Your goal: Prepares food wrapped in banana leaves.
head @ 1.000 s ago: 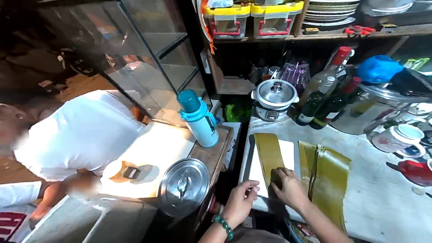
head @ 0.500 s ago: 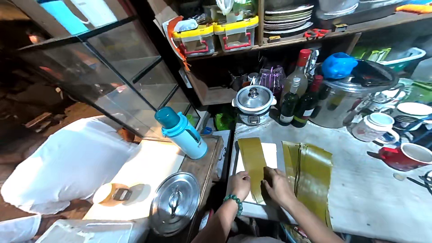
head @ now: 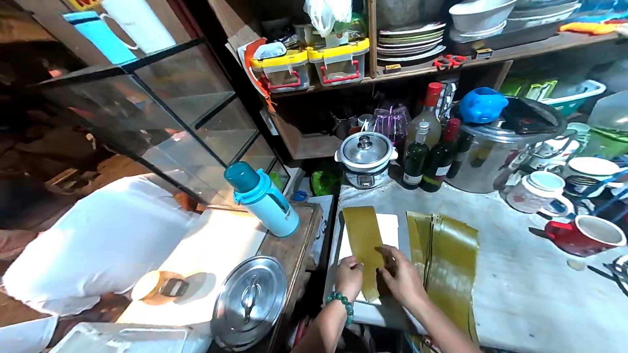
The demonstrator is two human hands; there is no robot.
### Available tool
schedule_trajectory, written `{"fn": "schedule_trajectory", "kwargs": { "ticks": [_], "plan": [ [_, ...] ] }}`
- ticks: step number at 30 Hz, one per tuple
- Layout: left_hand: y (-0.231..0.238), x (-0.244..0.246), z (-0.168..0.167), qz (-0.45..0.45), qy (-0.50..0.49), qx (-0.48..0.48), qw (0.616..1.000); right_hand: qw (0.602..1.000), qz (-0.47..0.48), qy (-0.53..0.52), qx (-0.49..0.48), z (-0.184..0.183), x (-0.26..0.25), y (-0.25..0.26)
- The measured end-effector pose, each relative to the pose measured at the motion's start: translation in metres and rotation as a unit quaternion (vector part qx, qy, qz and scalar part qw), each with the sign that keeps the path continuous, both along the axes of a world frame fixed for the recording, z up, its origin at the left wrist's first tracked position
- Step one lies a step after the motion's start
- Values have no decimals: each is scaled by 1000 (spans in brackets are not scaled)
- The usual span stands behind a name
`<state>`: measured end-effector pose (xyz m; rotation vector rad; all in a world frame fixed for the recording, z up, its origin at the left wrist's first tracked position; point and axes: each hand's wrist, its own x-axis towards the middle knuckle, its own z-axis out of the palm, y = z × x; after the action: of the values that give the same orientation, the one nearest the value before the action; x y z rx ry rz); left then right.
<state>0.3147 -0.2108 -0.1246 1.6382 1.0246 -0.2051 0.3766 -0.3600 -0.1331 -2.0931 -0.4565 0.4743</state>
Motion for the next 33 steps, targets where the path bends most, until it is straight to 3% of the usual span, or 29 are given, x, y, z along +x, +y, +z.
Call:
{"fn": "schedule_trajectory", "kwargs": {
  "ticks": [4,8,11,14,18,21,24,27,33],
  "plan": [
    [4,-5,3,14,-58,-11,998,979,-89,148,105,-3,3,4],
    [9,-9,13,57,-81,2,995,903,-159,320,240,3,-1,0],
    [17,-15,18,47,-97,-59,992,890,-94,357,269,6,-9,-10],
    [21,-23,31,1,-190,-109,976,874,-16,406,268,8,-14,-16],
    [32,-48,41,-118,-191,-116,968,857,-42,387,337,12,-8,-13],
    [47,-69,41,-152,-168,-120,967,887,-23,330,321,20,-1,-13],
    [55,-82,43,-121,-208,-116,964,919,86,293,250,35,1,-13],
    [50,-83,54,-93,-261,-84,957,919,165,283,220,48,-5,-3],
    [51,-101,72,-29,-283,-12,959,924,185,250,220,52,-16,24]
  ]
}}
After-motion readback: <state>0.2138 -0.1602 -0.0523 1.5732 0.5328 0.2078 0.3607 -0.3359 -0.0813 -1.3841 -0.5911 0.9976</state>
